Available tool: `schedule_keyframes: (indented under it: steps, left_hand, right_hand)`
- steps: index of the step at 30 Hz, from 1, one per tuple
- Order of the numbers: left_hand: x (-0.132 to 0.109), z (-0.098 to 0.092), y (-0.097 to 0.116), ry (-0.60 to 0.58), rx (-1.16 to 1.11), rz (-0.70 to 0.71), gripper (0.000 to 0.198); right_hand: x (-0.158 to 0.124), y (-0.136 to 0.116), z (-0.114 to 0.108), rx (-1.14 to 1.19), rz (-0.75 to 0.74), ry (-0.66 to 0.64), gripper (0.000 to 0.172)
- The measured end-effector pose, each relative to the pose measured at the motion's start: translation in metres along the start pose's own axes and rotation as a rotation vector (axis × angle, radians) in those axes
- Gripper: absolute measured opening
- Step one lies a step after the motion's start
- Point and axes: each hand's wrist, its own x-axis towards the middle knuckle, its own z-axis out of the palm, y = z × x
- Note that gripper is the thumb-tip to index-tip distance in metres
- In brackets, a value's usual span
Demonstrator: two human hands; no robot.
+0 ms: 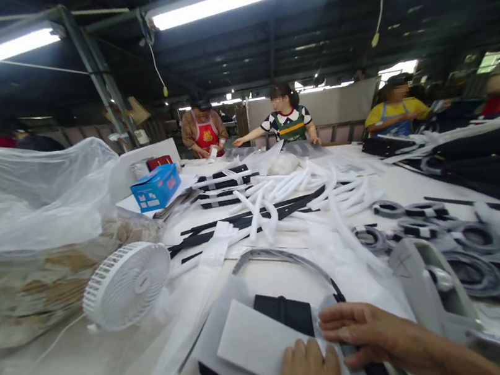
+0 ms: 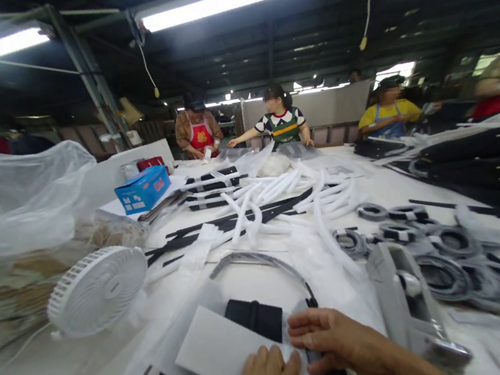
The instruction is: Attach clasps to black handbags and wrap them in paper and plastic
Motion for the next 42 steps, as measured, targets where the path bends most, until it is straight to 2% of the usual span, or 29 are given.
schedule_keyframes:
  steps: [7,12,15,18,21,24,28,32,35,38,40,42]
  left_hand:
    - [-0.001,0.001,0.002,-0.018,-0.038,-0.006,0.008]
    - [0.000,-0.006,0.003,-0.090,-0.119,-0.025,0.021]
    - [0.004,-0.015,0.005,-0.154,-0.176,-0.052,0.031]
    - [0.009,-0.024,0.004,-0.247,-0.195,-0.058,0.031]
    - [0.011,-0.029,0.002,-0.343,-0.204,-0.061,0.030]
    - [0.010,-0.030,0.002,-0.364,-0.204,-0.062,0.034]
    - [0.007,-0.027,0.003,-0.320,-0.221,-0.060,0.038]
    - [0.006,-0.026,0.003,-0.312,-0.233,-0.049,0.036]
    - [0.008,-0.030,0.003,-0.337,-0.233,-0.041,0.034]
    - [0.010,-0.034,0.003,-0.359,-0.220,-0.045,0.033]
    - [0.010,-0.036,0.004,-0.362,-0.223,-0.053,0.033]
    - [0.010,-0.036,0.004,-0.368,-0.233,-0.058,0.035]
  right_hand:
    - [0.004,-0.005,0.002,-0.047,0.007,0.033,0.046]
    - [0.012,-0.013,-0.003,-0.161,-0.021,0.017,0.043]
    - [0.016,-0.021,-0.006,-0.362,-0.046,0.017,0.039]
    - [0.018,-0.030,-0.011,-0.805,-0.256,0.016,0.032]
    - [0.020,-0.040,-0.019,-1.364,-0.509,0.031,0.040]
    - [0.025,-0.049,-0.030,-1.788,-0.659,-0.070,0.040]
    - [0.036,-0.058,-0.048,-1.994,-0.875,-0.297,0.041]
    - [0.050,-0.064,-0.066,-2.030,-0.986,-0.399,0.051]
    - [0.063,-0.071,-0.082,-2.059,-0.971,-0.342,0.042]
    - [0.071,-0.080,-0.091,-2.102,-0.913,-0.183,0.036]
    - [0.071,-0.085,-0.087,-2.070,-0.908,-0.044,0.038]
    - [0.063,-0.084,-0.072,-1.959,-0.936,0.118,0.034]
